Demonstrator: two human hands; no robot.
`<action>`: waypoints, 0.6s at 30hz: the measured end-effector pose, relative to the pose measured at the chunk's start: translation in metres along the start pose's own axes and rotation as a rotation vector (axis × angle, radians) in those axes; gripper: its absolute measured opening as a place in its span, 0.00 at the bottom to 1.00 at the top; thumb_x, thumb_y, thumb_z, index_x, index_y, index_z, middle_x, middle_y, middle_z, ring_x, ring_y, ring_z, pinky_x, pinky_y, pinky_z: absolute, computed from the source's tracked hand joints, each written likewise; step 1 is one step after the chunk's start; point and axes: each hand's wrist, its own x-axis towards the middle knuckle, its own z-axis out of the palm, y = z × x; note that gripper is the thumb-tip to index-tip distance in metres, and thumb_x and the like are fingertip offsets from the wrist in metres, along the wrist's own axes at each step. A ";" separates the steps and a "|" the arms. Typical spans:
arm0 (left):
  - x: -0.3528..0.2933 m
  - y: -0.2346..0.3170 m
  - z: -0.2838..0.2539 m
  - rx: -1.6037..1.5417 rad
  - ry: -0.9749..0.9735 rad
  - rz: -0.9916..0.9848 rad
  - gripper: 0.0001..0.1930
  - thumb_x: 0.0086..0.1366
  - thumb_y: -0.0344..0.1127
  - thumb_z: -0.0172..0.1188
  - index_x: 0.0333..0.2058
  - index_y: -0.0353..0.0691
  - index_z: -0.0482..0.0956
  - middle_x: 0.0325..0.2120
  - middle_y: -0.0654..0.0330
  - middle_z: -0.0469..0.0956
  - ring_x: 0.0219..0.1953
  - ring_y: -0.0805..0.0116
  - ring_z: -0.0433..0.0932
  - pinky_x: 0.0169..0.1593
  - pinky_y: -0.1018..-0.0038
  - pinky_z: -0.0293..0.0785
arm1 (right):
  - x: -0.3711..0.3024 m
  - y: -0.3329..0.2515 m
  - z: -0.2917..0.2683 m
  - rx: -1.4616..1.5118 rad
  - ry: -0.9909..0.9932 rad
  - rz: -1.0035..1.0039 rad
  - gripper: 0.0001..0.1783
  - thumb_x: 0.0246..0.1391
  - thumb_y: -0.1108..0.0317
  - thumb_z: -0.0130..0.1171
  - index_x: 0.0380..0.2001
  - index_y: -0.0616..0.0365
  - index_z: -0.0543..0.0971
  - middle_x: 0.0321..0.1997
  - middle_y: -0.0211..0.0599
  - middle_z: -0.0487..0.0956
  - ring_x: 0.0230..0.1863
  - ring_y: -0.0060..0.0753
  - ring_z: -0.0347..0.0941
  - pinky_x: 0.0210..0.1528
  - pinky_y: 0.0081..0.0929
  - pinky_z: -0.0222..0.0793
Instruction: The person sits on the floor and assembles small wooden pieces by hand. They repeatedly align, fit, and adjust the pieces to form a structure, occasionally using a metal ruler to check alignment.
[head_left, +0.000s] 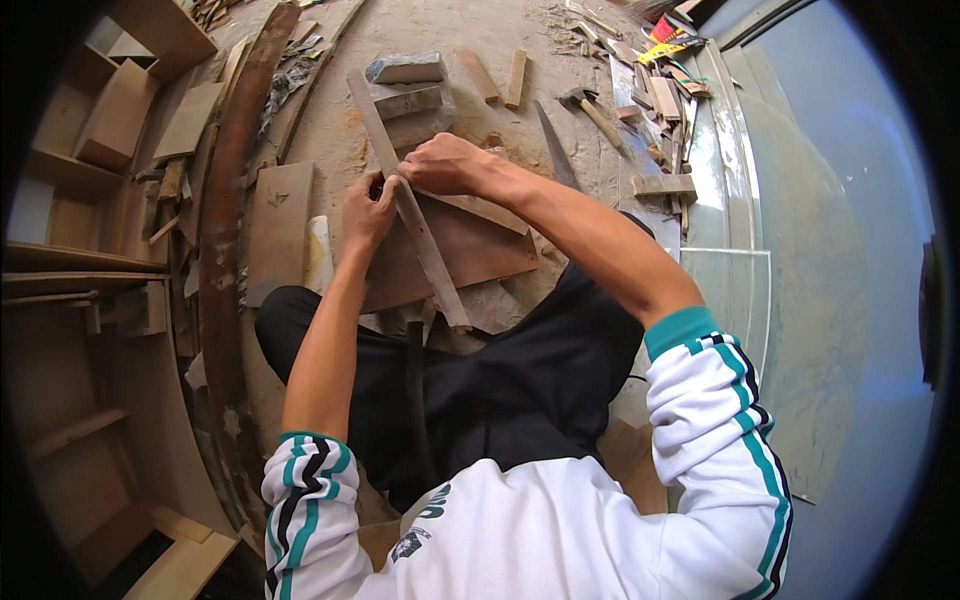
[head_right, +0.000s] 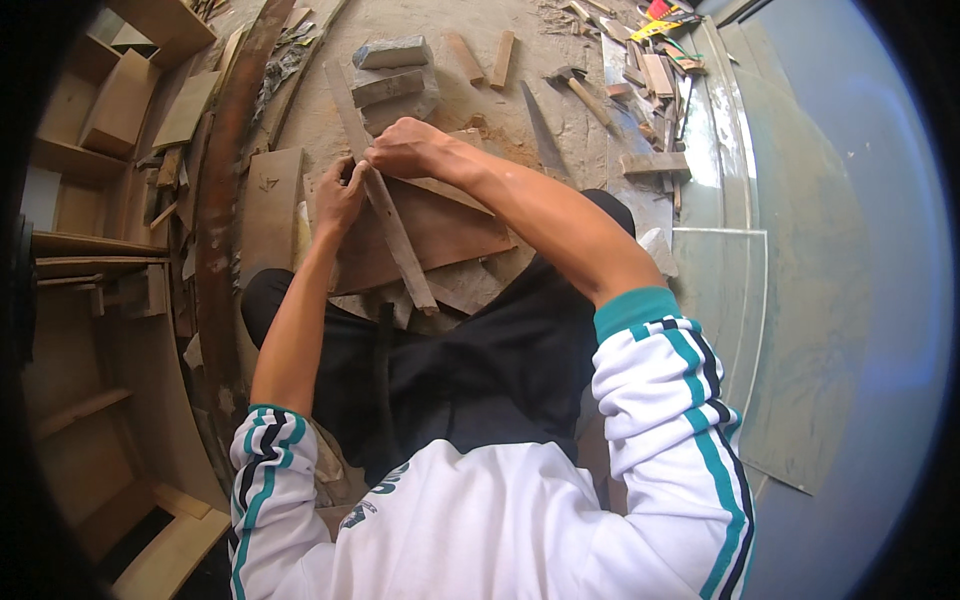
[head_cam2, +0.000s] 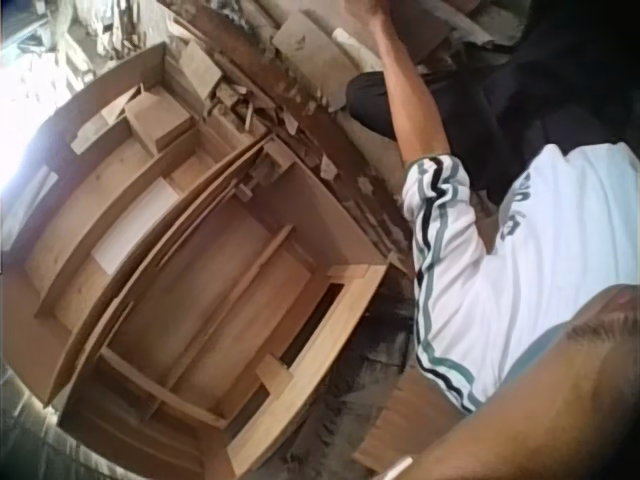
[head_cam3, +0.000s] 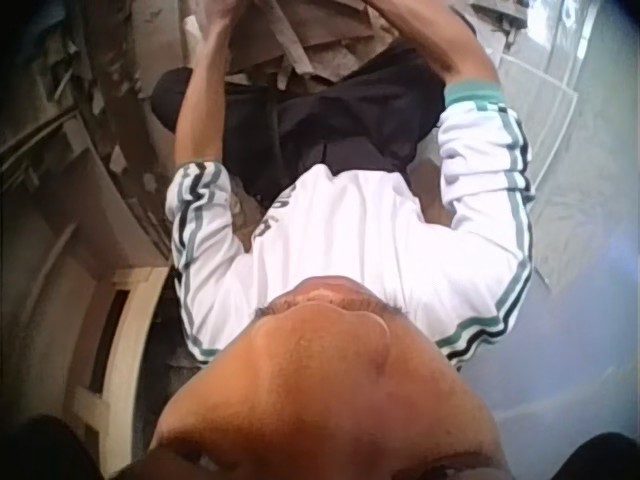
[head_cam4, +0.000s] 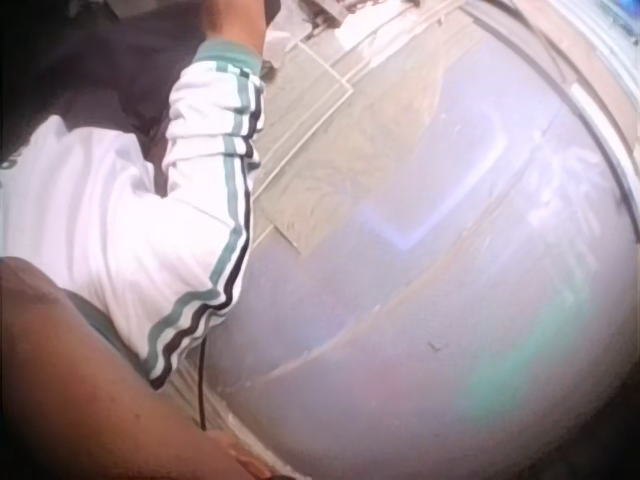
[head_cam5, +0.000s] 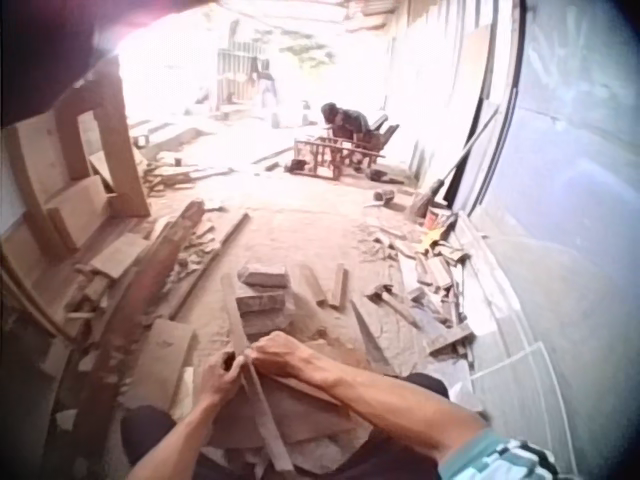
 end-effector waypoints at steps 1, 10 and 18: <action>0.001 0.000 0.000 0.001 -0.004 0.008 0.19 0.66 0.48 0.64 0.43 0.36 0.85 0.34 0.49 0.86 0.37 0.54 0.86 0.43 0.65 0.78 | 0.000 0.001 0.000 0.008 0.001 -0.004 0.10 0.59 0.66 0.53 0.27 0.55 0.81 0.28 0.43 0.84 0.33 0.49 0.85 0.33 0.43 0.80; 0.002 -0.001 -0.003 -0.013 -0.017 0.026 0.18 0.66 0.46 0.64 0.44 0.37 0.85 0.34 0.50 0.86 0.37 0.55 0.85 0.43 0.65 0.78 | 0.003 0.002 0.000 -0.019 0.005 -0.075 0.09 0.58 0.65 0.53 0.28 0.54 0.80 0.28 0.43 0.84 0.35 0.47 0.85 0.34 0.43 0.80; 0.002 0.008 -0.008 0.052 -0.112 -0.012 0.20 0.70 0.45 0.61 0.52 0.36 0.81 0.41 0.52 0.86 0.43 0.63 0.84 0.49 0.69 0.77 | -0.001 0.002 0.001 0.013 0.014 -0.048 0.09 0.59 0.66 0.53 0.30 0.55 0.81 0.29 0.44 0.85 0.36 0.48 0.85 0.35 0.44 0.81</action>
